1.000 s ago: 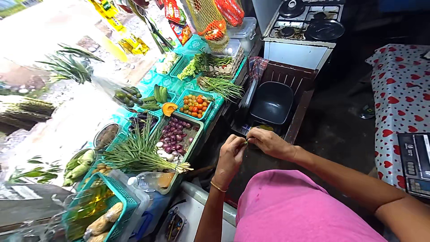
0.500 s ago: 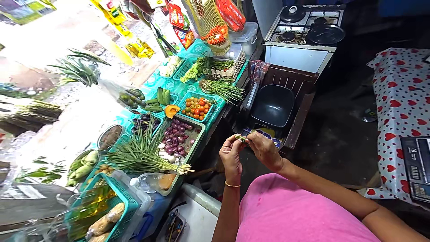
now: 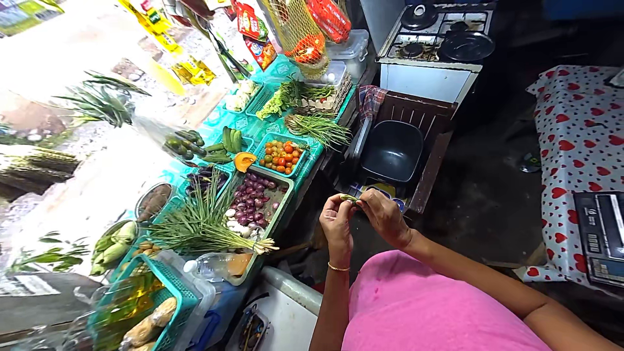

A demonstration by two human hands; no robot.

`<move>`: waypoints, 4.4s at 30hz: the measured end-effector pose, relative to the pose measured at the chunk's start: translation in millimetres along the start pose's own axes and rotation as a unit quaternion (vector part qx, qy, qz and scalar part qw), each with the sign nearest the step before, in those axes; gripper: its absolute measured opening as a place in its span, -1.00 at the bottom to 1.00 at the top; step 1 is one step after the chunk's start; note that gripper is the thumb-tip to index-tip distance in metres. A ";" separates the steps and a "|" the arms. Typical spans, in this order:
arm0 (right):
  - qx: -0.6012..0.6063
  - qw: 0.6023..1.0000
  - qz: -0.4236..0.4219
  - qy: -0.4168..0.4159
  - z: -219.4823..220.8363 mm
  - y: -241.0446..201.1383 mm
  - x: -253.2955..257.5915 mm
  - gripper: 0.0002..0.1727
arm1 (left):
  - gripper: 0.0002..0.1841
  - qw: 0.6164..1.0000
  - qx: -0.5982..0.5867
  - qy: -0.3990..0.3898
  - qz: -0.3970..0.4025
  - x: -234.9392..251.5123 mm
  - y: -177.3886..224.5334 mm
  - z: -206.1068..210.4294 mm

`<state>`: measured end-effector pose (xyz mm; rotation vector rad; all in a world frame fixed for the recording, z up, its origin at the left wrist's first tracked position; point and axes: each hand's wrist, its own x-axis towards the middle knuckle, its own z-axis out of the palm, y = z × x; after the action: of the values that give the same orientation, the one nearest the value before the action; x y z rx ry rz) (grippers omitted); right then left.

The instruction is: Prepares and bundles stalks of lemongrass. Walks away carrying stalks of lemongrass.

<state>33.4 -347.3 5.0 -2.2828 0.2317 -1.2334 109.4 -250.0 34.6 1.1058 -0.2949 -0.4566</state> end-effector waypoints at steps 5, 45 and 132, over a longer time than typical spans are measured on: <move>-0.025 1.000 0.001 -0.002 2.1 2.9 -0.9 -0.75 | -0.84 0.995 0.075 -0.004 0.058 4.9 -10.2 4.2; 0.598 0.582 0.538 -0.121 -0.5 -32.2 3.7 -0.70 | -0.91 0.993 -0.017 0.009 0.115 4.2 -18.4 5.1; 0.362 0.877 0.263 -0.175 -31.3 16.8 38.6 -0.74 | -0.86 0.982 0.138 -0.086 0.101 18.4 -6.8 -10.4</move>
<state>31.3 -388.0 38.1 -1.5805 0.1931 -0.4812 128.7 -253.5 24.1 1.2934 -0.6315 -0.3374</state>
